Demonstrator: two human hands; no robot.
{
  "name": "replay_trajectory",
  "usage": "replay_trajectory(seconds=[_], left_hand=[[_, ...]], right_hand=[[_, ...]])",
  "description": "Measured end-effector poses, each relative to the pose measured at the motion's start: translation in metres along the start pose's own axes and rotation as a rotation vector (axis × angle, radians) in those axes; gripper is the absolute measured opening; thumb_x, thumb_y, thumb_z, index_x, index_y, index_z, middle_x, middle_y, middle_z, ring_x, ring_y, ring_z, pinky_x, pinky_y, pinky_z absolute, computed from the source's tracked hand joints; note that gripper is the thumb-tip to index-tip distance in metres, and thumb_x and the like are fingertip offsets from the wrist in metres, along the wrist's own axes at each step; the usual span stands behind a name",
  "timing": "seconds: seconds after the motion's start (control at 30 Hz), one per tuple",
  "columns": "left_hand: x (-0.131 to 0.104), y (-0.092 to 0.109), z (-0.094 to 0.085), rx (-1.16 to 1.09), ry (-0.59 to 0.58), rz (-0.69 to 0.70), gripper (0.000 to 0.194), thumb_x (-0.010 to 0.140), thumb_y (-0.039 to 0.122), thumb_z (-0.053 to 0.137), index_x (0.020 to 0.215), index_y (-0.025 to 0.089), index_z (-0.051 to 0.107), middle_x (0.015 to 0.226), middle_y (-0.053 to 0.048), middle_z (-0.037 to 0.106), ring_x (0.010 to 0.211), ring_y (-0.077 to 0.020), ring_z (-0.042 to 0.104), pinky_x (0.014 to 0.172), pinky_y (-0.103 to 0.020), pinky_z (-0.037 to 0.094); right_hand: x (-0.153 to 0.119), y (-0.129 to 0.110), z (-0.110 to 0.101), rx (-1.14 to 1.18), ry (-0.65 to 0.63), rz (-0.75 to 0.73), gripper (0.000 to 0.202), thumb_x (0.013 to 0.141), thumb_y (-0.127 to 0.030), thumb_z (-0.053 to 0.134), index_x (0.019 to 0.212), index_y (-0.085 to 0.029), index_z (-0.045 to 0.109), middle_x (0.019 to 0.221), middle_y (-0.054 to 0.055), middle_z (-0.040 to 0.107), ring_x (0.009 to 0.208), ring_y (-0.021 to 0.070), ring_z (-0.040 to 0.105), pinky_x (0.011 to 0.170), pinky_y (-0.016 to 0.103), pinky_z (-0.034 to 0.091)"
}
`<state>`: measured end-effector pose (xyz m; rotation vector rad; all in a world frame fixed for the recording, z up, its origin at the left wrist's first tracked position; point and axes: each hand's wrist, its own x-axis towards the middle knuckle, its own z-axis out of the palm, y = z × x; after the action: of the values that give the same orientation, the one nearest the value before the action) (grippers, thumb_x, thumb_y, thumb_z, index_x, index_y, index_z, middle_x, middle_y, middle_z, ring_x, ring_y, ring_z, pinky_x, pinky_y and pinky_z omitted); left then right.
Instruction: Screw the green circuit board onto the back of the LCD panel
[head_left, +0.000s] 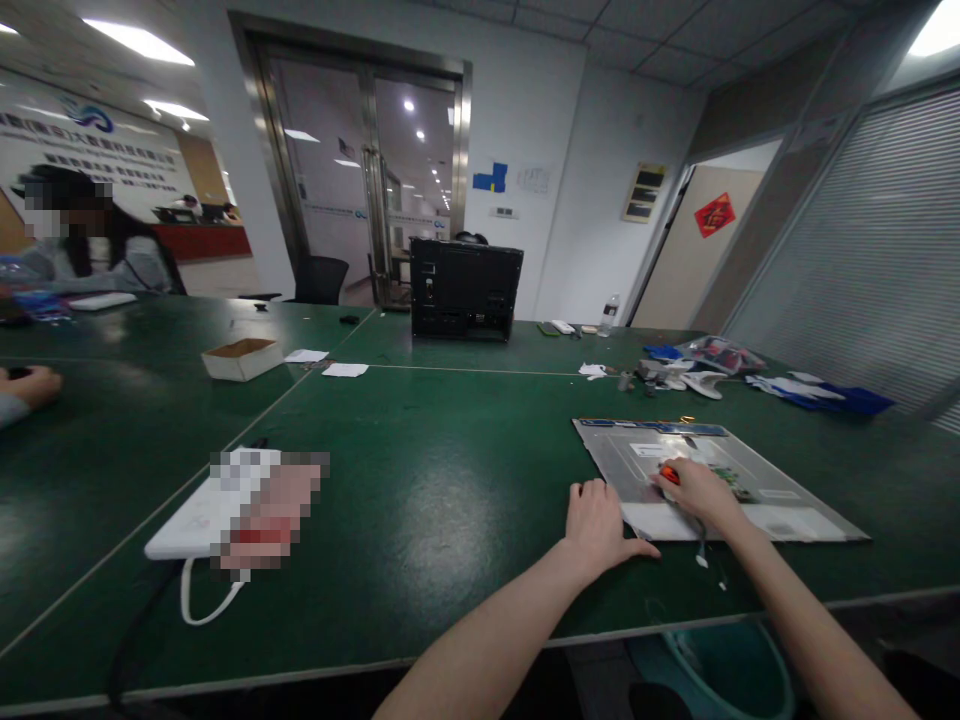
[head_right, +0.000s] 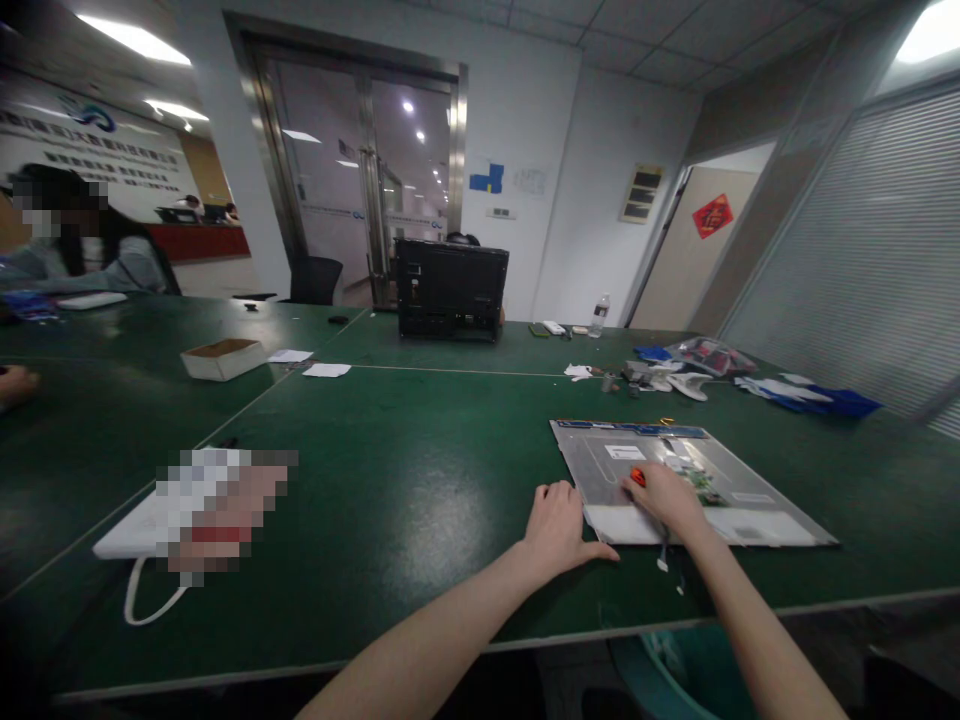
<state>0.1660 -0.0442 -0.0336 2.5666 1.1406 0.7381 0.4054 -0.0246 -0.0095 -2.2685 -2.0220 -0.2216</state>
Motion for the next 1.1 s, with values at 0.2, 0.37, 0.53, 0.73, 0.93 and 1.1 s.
replay_trajectory(seconds=[0.2, 0.37, 0.53, 0.73, 0.93, 1.1], left_hand=[[0.000, -0.002, 0.001, -0.035, -0.062, 0.147, 0.076, 0.070, 0.078, 0.047, 0.111, 0.014, 0.056, 0.116, -0.016, 0.055, 0.113, -0.0336, 0.045, 0.098, -0.051, 0.030], [-0.006, -0.003, -0.004, -0.040, -0.051, 0.143, 0.070, 0.072, 0.070, 0.054, 0.113, 0.013, 0.055, 0.113, -0.015, 0.056, 0.111, -0.0324, 0.046, 0.100, -0.050, 0.031], [-0.028, -0.002, -0.014, -0.013, -0.047, 0.131, 0.055, 0.081, 0.057, 0.051, 0.107, 0.010, 0.058, 0.110, -0.017, 0.056, 0.109, -0.0310, 0.049, 0.101, -0.048, 0.033], [-0.075, 0.000, -0.042, -0.038, -0.120, 0.174, 0.052, 0.087, 0.052, 0.044, 0.117, 0.011, 0.054, 0.120, -0.017, 0.054, 0.119, -0.0309, 0.044, 0.107, -0.052, 0.027], [-0.121, -0.012, -0.079, -0.084, -0.176, 0.202, 0.060, 0.090, 0.054, 0.039, 0.135, 0.015, 0.040, 0.140, -0.015, 0.042, 0.133, -0.0288, 0.033, 0.111, -0.048, 0.024], [-0.145, -0.033, -0.090, 0.020, -0.242, 0.270, 0.068, 0.084, 0.052, 0.053, 0.138, 0.016, 0.035, 0.144, -0.014, 0.038, 0.134, -0.0273, 0.033, 0.110, -0.045, 0.029]], right_hand=[[0.000, -0.049, 0.007, -0.047, -0.032, 0.044, 0.054, 0.078, -0.067, 0.043, 0.068, -0.019, 0.066, 0.071, 0.013, 0.068, 0.070, 0.0266, 0.065, 0.060, 0.031, 0.041], [0.002, -0.065, 0.017, -0.114, -0.017, 0.136, 0.053, 0.077, -0.063, 0.049, 0.077, -0.014, 0.069, 0.077, 0.018, 0.069, 0.073, 0.0300, 0.067, 0.061, 0.034, 0.044], [0.006, -0.048, 0.023, -0.155, 0.023, 0.234, 0.040, 0.080, -0.046, 0.049, 0.082, -0.012, 0.070, 0.081, 0.020, 0.069, 0.075, 0.0300, 0.067, 0.063, 0.036, 0.047], [0.014, 0.013, 0.027, -0.137, 0.051, 0.337, 0.028, 0.072, -0.031, 0.052, 0.080, -0.010, 0.070, 0.080, 0.021, 0.069, 0.072, 0.0341, 0.067, 0.054, 0.037, 0.047], [0.017, 0.075, 0.035, -0.079, 0.094, 0.386, 0.030, 0.071, -0.034, 0.051, 0.077, -0.013, 0.072, 0.082, 0.025, 0.068, 0.072, 0.0363, 0.066, 0.051, 0.040, 0.045], [0.026, 0.105, 0.047, -0.020, 0.124, 0.447, 0.025, 0.066, -0.036, 0.052, 0.058, -0.019, 0.069, 0.071, 0.029, 0.065, 0.058, 0.0359, 0.065, 0.044, 0.043, 0.039]])
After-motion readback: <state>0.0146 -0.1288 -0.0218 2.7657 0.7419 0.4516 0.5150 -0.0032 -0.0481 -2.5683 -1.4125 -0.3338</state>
